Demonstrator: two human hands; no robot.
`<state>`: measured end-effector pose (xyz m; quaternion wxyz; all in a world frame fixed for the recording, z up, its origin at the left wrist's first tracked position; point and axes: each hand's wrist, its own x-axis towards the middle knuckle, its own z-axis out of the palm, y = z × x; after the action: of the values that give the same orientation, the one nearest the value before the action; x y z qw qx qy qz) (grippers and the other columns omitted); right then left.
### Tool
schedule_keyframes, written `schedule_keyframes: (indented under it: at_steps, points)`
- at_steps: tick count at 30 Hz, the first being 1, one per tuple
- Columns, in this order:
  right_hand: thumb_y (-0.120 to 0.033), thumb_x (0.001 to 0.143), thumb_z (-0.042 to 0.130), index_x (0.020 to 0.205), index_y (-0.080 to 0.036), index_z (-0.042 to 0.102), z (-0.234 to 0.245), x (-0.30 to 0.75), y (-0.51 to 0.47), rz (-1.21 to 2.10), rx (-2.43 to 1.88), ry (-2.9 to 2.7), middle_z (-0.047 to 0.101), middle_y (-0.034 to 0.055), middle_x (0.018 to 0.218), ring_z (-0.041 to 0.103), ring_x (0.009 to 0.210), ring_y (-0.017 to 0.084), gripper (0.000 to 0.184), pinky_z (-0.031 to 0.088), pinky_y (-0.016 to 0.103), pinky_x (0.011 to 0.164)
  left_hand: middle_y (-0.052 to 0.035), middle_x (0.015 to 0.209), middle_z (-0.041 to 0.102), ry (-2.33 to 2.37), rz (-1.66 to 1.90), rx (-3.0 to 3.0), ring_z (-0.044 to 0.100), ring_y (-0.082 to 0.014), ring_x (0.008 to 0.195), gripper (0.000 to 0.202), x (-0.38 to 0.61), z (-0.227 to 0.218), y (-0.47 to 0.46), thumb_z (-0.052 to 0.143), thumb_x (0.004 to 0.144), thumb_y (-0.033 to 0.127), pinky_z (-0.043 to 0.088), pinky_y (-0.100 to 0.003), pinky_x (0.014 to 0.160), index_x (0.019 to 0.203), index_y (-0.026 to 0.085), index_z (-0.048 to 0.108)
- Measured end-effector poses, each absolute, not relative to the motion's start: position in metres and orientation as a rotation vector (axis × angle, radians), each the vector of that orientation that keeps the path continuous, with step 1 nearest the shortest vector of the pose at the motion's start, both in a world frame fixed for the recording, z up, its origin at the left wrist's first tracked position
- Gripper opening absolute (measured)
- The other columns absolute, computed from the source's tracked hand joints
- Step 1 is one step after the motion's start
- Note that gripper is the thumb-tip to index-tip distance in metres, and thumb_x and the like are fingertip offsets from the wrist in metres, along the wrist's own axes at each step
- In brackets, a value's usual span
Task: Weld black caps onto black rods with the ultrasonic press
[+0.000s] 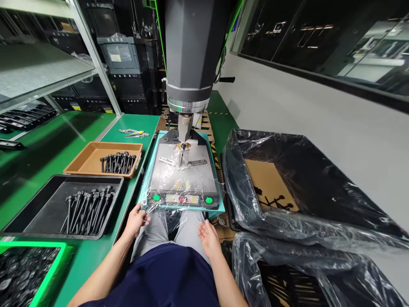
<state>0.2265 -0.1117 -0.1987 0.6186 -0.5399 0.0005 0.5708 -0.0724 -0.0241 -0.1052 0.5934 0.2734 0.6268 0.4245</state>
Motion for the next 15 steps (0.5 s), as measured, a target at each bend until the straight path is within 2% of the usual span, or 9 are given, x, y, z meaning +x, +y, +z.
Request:
schedule_keyframes:
  at_steps: [2, 4, 7, 10, 15]
  points:
    - [-0.048, 0.073, 0.08, 0.095, -0.025, 0.063, -0.199, 0.223, -0.102, 1.373, -1.248, 0.009, 0.072, 0.0066, 0.103, 0.07, 0.094, 0.023, 0.036, 0.06, 0.032, 0.068, 0.0082, 0.058, 0.05, 1.473, 0.967, 0.612, 0.061, -0.0129, 0.048, 0.064, -0.073, -0.111, -0.032, 0.06, 0.068, 0.016, 0.045, -0.02, 0.042, 0.131, 0.018, 0.051]
    - [-0.05, 0.073, 0.079, 0.097, -0.025, 0.063, -0.196, 0.219, -0.088, 1.407, -1.212, -0.039, 0.072, 0.0083, 0.108, 0.069, 0.099, 0.025, 0.038, 0.06, 0.034, 0.069, 0.0084, 0.058, 0.05, 1.486, 0.956, 0.601, 0.061, -0.0133, 0.048, 0.064, -0.074, -0.115, -0.036, 0.062, 0.069, 0.016, 0.045, -0.02, 0.042, 0.132, 0.018, 0.049]
    - [-0.046, 0.065, 0.084, 0.089, -0.024, 0.063, -0.193, 0.217, -0.069, 1.349, -1.182, -0.111, 0.072, 0.0067, 0.092, 0.07, 0.085, 0.024, 0.04, 0.055, 0.029, 0.056, 0.0079, 0.057, 0.051, 1.517, 0.938, 0.6, 0.062, -0.0137, 0.048, 0.059, -0.076, -0.119, -0.039, 0.065, 0.07, 0.017, 0.047, -0.021, 0.043, 0.128, 0.017, 0.051]
    - [-0.039, 0.057, 0.089, 0.085, -0.025, 0.06, -0.193, 0.219, -0.069, 1.241, -1.191, -0.12, 0.065, -0.0012, 0.073, 0.065, 0.07, 0.017, 0.042, 0.049, 0.022, 0.05, 0.0053, 0.061, 0.055, 1.546, 0.927, 0.612, 0.063, -0.0135, 0.051, 0.051, -0.079, -0.123, -0.042, 0.066, 0.071, 0.017, 0.048, -0.021, 0.045, 0.12, 0.015, 0.055]
    - [-0.041, 0.051, 0.091, 0.082, -0.021, 0.059, -0.199, 0.218, -0.096, 1.146, -1.24, -0.127, 0.062, -0.0031, 0.071, 0.061, 0.067, 0.013, 0.048, 0.046, 0.019, 0.051, 0.0038, 0.063, 0.056, 1.54, 0.964, 0.612, 0.062, -0.0129, 0.053, 0.047, -0.081, -0.132, -0.053, 0.068, 0.073, 0.022, 0.049, -0.021, 0.048, 0.118, 0.014, 0.056]
